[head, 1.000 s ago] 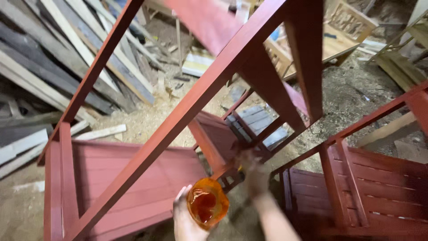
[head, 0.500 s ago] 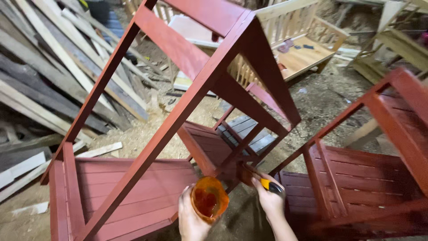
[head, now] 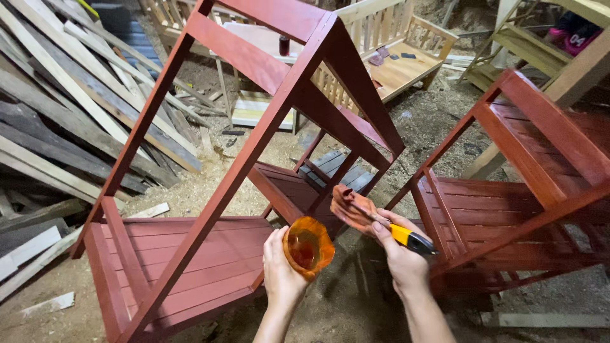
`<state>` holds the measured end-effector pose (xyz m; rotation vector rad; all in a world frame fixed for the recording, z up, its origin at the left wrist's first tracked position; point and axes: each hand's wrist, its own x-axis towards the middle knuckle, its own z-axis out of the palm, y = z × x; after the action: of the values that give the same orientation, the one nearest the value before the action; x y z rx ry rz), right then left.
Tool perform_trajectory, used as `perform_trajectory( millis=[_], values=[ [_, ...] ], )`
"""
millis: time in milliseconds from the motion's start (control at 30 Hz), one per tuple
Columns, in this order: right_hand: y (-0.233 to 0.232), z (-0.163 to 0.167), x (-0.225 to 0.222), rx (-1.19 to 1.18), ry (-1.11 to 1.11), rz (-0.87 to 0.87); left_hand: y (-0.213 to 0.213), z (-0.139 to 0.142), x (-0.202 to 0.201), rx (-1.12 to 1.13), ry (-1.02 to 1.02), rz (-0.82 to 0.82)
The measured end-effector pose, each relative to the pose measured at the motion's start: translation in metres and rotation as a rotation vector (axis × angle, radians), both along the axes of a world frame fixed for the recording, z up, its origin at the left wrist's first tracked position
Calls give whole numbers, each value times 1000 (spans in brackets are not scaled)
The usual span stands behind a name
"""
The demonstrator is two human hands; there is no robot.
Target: The person applies a reddish-brown stain to wooden furniture frames using a cloth pad, dipping the pad into a cup of stain held in the other hand. They wipe the stain across the rails, slats and legs of the frames, moving between several pieces and re-dipping the pad as they work.
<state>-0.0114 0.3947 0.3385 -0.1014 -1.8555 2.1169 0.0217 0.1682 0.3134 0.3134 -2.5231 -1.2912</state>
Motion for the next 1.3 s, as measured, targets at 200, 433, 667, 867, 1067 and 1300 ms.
perform_trajectory(
  millis=[200,433,667,867,1067,1300],
  values=[
    [-7,61,54,271,-138,143,6,24,30,12,-112,-42],
    [-33,82,82,571,-272,280,7,21,55,12,137,-103],
    [-29,95,85,732,-122,290,21,22,59,-66,182,-82],
    [-5,90,67,757,8,373,46,21,52,-123,191,-50],
    [39,68,24,705,47,510,92,6,27,-178,235,20],
    [113,66,-32,605,12,611,164,7,-17,-220,223,85]
  ],
)
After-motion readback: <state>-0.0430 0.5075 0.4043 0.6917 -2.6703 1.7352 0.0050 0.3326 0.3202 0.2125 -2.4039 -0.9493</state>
